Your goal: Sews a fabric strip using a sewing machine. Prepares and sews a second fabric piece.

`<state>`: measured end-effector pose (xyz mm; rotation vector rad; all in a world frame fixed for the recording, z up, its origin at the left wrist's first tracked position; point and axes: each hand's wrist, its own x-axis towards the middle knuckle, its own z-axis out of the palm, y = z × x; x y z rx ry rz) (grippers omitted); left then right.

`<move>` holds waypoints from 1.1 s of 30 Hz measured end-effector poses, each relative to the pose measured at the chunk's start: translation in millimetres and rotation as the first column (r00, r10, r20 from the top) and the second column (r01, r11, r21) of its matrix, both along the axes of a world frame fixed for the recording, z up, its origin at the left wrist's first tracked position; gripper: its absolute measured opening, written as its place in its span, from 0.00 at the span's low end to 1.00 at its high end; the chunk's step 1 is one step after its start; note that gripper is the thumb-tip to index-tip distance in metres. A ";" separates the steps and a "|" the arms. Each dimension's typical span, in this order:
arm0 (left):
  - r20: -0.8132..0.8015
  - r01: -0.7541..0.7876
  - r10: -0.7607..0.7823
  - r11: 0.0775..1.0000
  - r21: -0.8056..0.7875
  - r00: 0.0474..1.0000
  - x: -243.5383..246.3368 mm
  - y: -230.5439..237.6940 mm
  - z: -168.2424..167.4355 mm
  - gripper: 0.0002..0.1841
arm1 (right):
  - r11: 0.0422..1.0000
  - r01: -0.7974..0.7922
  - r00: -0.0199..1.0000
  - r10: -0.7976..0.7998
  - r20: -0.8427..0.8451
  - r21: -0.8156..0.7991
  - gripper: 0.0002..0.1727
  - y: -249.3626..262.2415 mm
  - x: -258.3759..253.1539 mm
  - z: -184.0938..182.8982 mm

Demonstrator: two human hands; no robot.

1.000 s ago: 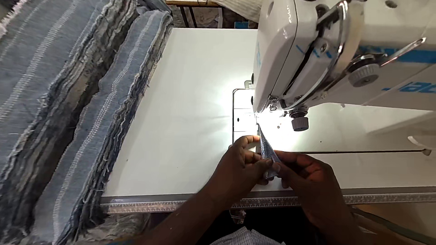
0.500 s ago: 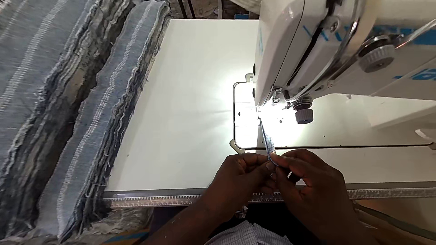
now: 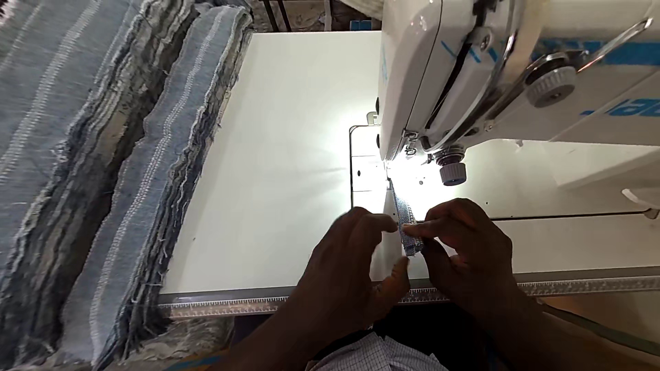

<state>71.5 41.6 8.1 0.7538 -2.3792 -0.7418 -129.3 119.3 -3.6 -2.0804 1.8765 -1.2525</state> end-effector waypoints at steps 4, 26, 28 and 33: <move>-0.003 0.081 -0.087 0.945 -0.316 0.996 -2.3 -9.4 3.1 0.11 | 1.000 -0.018 0.994 0.018 0.109 0.000 0.08 1.5 1.3 -3.4; 0.345 0.281 -0.156 0.895 -0.348 0.926 -8.4 -75.3 -20.2 0.17 | 0.974 0.168 0.956 -0.123 -0.266 0.152 0.16 -60.2 -3.7 -27.4; 0.340 0.256 -0.128 0.896 -0.363 0.931 -13.4 -84.3 -21.8 0.17 | 0.974 0.158 0.956 -0.110 -0.272 0.163 0.17 -60.0 -4.2 -27.7; 0.313 0.193 -0.061 0.890 -0.413 0.948 -17.2 -84.2 -29.7 0.21 | 0.963 0.075 0.940 0.019 -0.341 0.260 0.25 -60.2 -22.5 -34.1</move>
